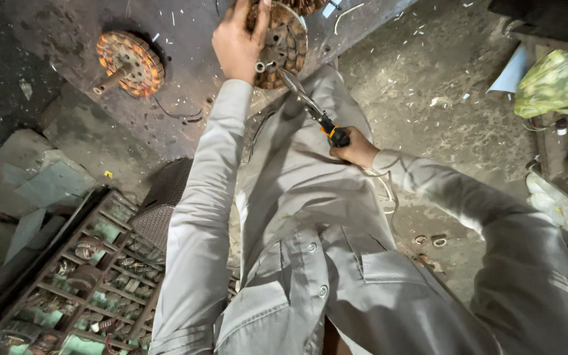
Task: The person uses pliers to cut and adjust copper windings on several circular stator components on a workbench. The person repeatedly picks up and sets down the pliers while working on each stator, occasionally moving the components to different positions on the table.
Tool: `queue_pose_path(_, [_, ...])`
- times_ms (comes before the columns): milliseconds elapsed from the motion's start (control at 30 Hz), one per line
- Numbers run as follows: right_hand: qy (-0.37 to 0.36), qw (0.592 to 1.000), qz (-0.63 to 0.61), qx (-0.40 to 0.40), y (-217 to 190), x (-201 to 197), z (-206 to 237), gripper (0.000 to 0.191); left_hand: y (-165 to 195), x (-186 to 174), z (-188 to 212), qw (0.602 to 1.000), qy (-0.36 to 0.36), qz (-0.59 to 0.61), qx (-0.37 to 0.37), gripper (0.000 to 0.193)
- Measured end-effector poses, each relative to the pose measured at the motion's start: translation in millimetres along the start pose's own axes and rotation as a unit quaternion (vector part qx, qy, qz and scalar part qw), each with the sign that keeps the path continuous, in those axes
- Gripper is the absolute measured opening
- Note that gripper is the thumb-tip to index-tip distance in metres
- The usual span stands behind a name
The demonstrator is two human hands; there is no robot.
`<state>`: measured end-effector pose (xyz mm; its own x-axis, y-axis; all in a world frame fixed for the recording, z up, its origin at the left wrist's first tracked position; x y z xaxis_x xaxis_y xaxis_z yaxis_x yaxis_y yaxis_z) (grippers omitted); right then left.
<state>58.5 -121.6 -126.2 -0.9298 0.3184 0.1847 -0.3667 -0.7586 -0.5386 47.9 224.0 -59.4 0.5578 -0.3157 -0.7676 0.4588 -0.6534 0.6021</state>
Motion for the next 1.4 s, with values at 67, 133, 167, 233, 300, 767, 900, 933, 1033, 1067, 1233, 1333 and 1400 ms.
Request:
queue_pose_path(67, [0.009, 1.0, -0.001, 0.015, -1, 2, 2, 0.018, -1, 1, 1, 1.0, -0.022, 0.002, -0.002, 0.032])
queue_pose_path(133, [-0.017, 0.999, -0.003, 0.039, -7, -2, 6, 0.017, -1, 1, 1, 1.0, -0.03, 0.003, -0.005, 0.033])
queue_pose_path(167, [-0.047, 0.997, -0.006, 0.056, -12, -7, 8, 0.017, -1, 0, 1, 1.0, -0.029, 0.004, -0.007, 0.034])
queue_pose_path(233, [-0.086, 0.993, -0.009, 0.079, -21, -19, 11, 0.015, 2, -1, -1, 1.0, -0.007, 0.001, -0.002, 0.036])
queue_pose_path(300, [-0.106, 0.99, -0.007, 0.088, -27, -28, 9, 0.016, 7, -3, -5, 0.999, 0.038, -0.011, 0.012, 0.039])
queue_pose_path(767, [-0.077, 0.997, -0.003, 0.018, -7, -41, 33, 0.035, 9, 0, 10, 0.984, 0.045, -0.004, -0.17, 0.05])
queue_pose_path(900, [-0.084, 0.996, 0.015, 0.036, -1, -52, 53, 0.022, 13, -9, 19, 0.963, 0.148, -0.022, -0.223, 0.056])
queue_pose_path(933, [-0.073, 0.996, 0.03, 0.045, 0, -52, 52, 0.02, 11, -10, 17, 0.966, 0.098, -0.03, -0.237, 0.055])
queue_pose_path(1033, [-0.058, 0.995, 0.059, 0.062, -2, -50, 45, 0.017, 7, -14, 9, 0.979, 0.021, -0.04, -0.198, 0.049])
queue_pose_path(1067, [-0.064, 0.994, 0.059, 0.061, -4, -51, 43, 0.016, 8, -15, 5, 0.99, 0.045, -0.035, -0.133, 0.047])
queue_pose_path(1233, [-0.015, 0.984, 0.146, 0.106, -35, -69, 49, 0.02, 12, -14, -2, 0.996, 0.065, -0.007, -0.066, 0.04])
queue_pose_path(1333, [-0.032, 0.979, 0.156, 0.13, -62, -72, 57, 0.023, 16, -15, -1, 0.996, 0.046, -0.022, -0.08, 0.04])
queue_pose_path(1400, [-0.07, 0.975, 0.139, 0.162, -76, -72, 57, 0.023, 18, -19, -2, 0.993, 0.041, -0.027, -0.104, 0.04])
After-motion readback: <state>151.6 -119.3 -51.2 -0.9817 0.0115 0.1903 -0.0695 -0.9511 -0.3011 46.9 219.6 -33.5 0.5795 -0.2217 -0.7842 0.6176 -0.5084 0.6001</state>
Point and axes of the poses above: each hand's wrist, its own z-axis away from the middle knuckle, its own x-axis out of the palm, y = z × x, the point moved 2 cm from there along -z, towards the middle knuckle, and after that the axes turned 7 degrees about x, right-handed, at the moved point
